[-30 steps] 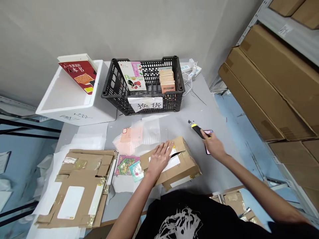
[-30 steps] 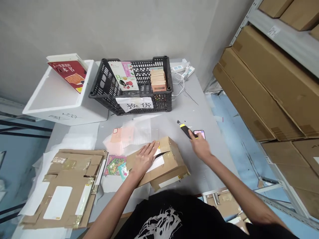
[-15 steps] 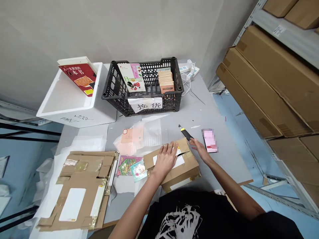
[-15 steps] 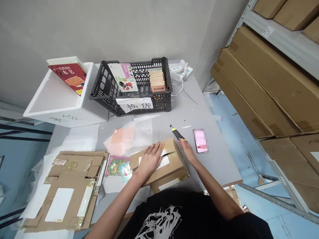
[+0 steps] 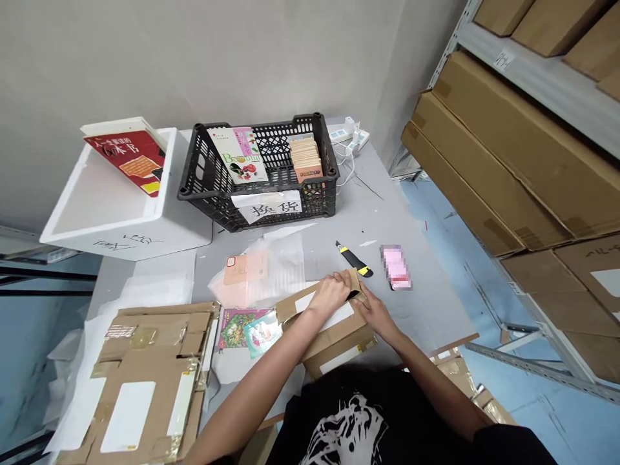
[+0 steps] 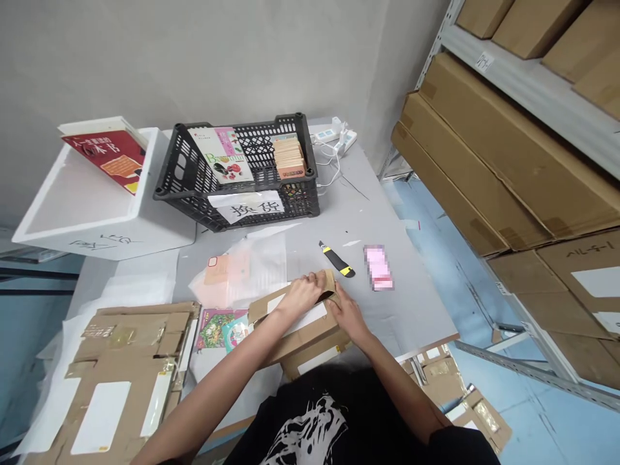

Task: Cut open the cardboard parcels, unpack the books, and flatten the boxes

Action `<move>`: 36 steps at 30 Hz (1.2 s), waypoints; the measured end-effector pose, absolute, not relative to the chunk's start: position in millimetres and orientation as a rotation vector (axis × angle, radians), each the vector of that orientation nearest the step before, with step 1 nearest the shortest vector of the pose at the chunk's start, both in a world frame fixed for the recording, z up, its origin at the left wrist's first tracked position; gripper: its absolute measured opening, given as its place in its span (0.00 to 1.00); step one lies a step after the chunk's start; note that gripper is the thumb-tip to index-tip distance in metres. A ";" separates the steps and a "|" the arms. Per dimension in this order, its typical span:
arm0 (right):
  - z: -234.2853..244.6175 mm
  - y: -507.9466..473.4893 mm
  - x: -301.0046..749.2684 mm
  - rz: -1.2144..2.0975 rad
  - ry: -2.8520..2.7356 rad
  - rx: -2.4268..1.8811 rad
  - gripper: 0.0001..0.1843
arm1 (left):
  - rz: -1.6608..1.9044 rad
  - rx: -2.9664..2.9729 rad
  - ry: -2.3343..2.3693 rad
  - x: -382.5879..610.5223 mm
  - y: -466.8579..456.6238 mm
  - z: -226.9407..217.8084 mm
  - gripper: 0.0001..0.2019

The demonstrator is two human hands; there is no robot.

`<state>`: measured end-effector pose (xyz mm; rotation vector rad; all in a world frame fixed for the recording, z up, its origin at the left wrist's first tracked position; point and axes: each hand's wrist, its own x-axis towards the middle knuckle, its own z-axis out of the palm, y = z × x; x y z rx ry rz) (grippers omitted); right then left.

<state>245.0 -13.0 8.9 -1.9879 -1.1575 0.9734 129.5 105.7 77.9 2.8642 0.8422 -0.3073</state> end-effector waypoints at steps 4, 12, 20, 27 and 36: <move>-0.3 -30.4 245.5 0.971 -1.210 -1.924 0.31 | -0.338 2.746 0.743 126.0 138.1 95.1 0.17; 25.7 -29.9 248.1 0.746 -1.430 -1.955 0.29 | -0.292 2.746 0.795 123.8 166.8 99.1 0.23; 51.7 -10.6 276.8 0.733 -1.992 -2.003 0.24 | -0.040 3.023 0.920 103.7 181.3 76.5 0.22; 48.6 0.6 278.7 0.817 -2.067 -2.018 0.26 | -0.033 2.883 0.635 96.6 126.2 71.9 0.13; 35.2 16.8 298.7 1.028 -1.790 -1.876 0.07 | -0.056 2.627 0.760 95.8 59.9 65.8 0.29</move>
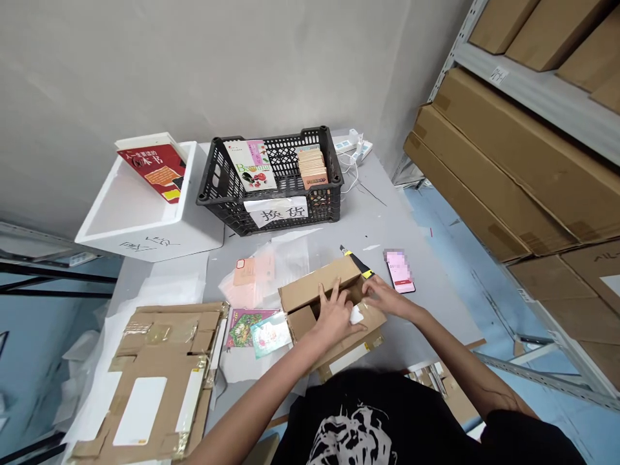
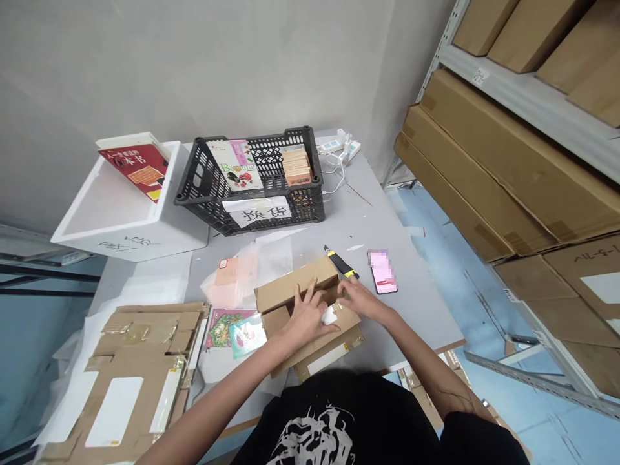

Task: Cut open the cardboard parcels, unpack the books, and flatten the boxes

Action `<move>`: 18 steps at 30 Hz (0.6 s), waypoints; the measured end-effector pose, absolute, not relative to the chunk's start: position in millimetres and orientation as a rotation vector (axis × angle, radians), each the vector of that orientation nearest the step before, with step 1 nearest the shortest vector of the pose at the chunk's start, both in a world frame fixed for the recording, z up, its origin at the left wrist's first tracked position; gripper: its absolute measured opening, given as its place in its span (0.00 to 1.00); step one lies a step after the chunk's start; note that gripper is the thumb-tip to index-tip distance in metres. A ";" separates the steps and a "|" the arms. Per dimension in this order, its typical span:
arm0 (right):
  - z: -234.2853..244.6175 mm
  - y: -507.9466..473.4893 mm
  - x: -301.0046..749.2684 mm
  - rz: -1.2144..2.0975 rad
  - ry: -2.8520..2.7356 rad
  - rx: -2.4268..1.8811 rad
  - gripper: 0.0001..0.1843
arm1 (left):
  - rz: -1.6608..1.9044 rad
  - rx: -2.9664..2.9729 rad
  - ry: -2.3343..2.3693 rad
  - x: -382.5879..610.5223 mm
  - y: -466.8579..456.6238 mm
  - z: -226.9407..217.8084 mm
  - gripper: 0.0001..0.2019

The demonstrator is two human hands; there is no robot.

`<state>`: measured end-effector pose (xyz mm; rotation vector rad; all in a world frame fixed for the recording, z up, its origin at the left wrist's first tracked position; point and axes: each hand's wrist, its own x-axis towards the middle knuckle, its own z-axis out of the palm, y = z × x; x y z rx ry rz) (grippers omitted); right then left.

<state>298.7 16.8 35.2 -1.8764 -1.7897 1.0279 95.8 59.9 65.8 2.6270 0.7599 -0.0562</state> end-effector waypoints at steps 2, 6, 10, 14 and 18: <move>27.4 32.7 312.5 0.920 -1.652 -1.965 0.08 | -0.016 2.549 0.752 93.3 62.7 64.6 0.24; 4.2 66.2 324.6 0.564 -1.583 -2.364 0.18 | 0.028 2.469 0.723 80.4 75.9 78.6 0.20; -23.7 81.6 307.3 0.615 -1.676 -2.473 0.24 | 0.025 2.439 0.754 67.2 85.6 100.6 0.17; -42.3 84.0 287.4 0.694 -1.690 -2.546 0.24 | 0.051 2.407 0.799 62.8 89.5 104.6 0.15; -41.3 84.1 285.8 0.749 -1.664 -2.562 0.27 | 0.071 2.394 0.821 65.7 88.6 90.7 0.16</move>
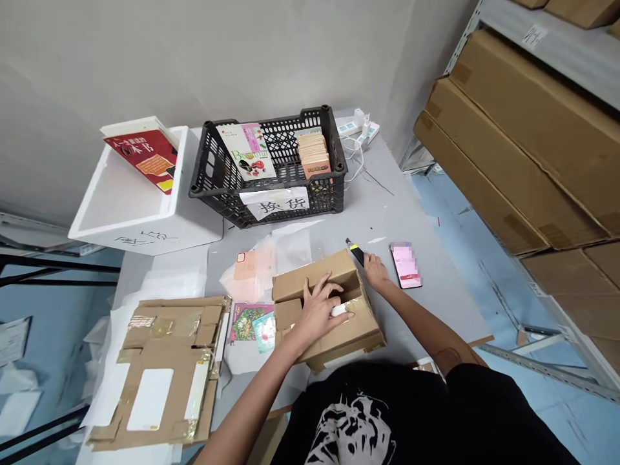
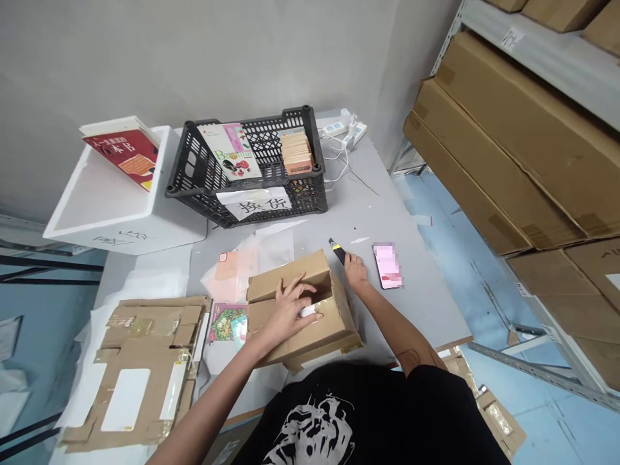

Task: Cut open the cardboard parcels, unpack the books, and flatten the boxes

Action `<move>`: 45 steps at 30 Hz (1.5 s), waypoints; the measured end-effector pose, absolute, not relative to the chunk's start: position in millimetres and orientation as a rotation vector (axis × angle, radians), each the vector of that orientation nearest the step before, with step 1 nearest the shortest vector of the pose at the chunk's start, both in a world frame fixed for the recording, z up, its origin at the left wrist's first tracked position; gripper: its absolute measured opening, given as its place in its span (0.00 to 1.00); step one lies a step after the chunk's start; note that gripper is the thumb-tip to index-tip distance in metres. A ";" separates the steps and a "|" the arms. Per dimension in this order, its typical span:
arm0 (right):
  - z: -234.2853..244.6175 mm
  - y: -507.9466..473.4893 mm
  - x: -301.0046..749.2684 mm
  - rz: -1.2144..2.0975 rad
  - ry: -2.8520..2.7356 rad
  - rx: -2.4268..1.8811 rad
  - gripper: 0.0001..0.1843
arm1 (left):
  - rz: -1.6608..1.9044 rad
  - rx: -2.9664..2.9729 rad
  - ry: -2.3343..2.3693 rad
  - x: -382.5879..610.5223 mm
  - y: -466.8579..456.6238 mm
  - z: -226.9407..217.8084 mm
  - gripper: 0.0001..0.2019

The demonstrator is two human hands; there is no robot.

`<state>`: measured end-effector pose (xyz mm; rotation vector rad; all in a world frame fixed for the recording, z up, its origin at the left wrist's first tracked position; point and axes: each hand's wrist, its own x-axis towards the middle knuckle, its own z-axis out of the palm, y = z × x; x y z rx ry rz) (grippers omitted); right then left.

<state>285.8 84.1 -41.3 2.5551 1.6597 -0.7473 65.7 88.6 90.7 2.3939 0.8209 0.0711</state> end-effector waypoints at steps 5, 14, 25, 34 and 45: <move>10.6 53.8 326.3 -1.090 1.679 2.636 0.28 | 0.092 2.413 0.842 70.9 86.1 75.3 0.15; 154.1 -16.5 378.2 -1.757 1.763 2.133 0.31 | 0.120 2.494 0.768 76.5 76.3 67.3 0.14; 146.6 11.3 372.8 -1.415 1.962 1.813 0.22 | 0.158 2.482 0.788 77.2 68.5 67.1 0.13; 148.0 21.2 381.3 -1.596 1.868 1.682 0.24 | 0.176 2.446 0.841 79.3 64.6 64.2 0.15; 147.3 20.0 374.9 -1.603 1.855 1.677 0.24 | 0.183 2.463 0.862 82.8 62.5 59.1 0.15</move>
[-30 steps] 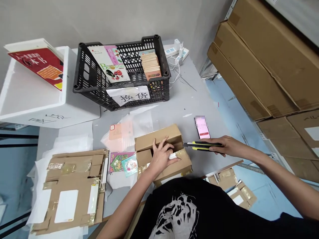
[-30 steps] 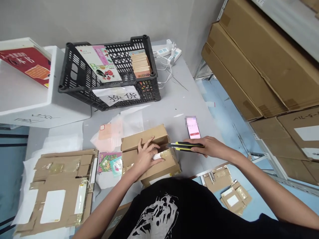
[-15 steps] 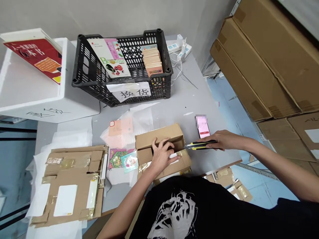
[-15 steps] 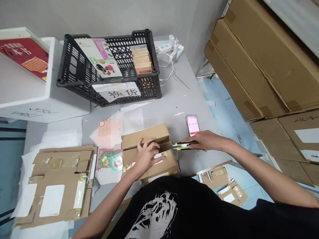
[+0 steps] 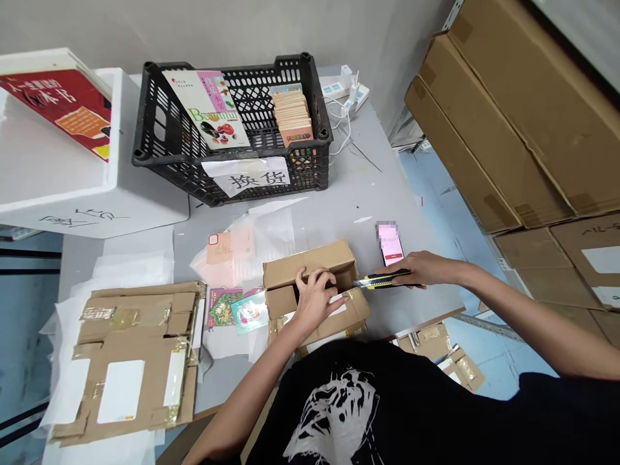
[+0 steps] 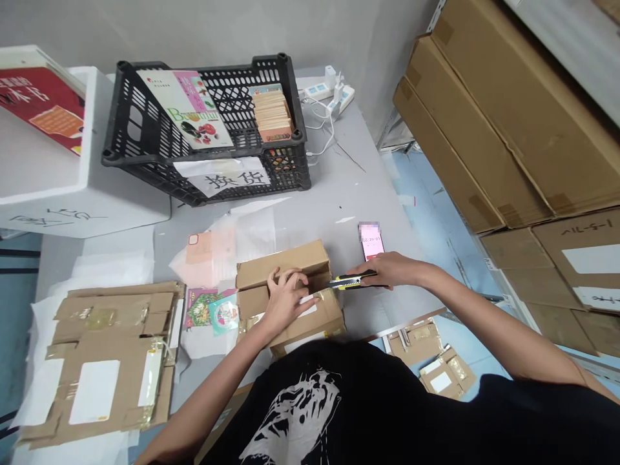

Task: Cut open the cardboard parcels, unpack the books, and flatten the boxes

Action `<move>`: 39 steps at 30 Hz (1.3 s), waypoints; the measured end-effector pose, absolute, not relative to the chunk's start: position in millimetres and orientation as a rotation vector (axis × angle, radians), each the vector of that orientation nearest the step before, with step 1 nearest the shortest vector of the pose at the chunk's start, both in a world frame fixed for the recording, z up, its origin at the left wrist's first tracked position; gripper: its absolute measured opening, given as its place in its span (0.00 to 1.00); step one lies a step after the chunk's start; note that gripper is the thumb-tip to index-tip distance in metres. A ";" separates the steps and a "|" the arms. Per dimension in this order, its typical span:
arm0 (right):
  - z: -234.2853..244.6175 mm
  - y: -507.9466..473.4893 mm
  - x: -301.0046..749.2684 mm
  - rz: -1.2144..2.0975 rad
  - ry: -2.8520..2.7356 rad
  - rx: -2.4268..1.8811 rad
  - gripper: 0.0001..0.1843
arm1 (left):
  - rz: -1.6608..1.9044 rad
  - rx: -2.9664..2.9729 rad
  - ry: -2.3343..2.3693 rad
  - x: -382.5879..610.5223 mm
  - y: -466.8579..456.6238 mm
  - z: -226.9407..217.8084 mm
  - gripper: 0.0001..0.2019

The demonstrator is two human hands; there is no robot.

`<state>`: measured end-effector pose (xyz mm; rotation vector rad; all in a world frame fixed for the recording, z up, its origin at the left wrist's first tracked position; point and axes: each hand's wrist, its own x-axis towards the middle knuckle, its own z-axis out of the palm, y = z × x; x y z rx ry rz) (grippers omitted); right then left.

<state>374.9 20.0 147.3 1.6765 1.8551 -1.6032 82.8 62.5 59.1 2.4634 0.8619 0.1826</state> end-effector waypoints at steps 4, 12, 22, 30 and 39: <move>147.4 12.9 378.0 -1.703 1.780 1.711 0.25 | 0.188 2.470 0.855 80.9 59.5 55.9 0.15; 146.2 3.6 377.6 -1.767 1.732 1.702 0.27 | 0.238 2.493 0.855 82.4 54.0 49.8 0.13; 147.3 -9.0 366.7 -1.813 1.681 1.708 0.26 | 0.275 2.518 0.915 81.7 51.8 48.1 0.15; 181.7 -33.6 389.8 -1.254 1.712 2.091 0.26 | 0.350 2.576 0.944 81.8 56.0 54.1 0.14; 60.7 66.8 328.6 -0.709 1.537 2.384 0.30 | 0.359 2.920 0.770 71.8 34.5 80.4 0.22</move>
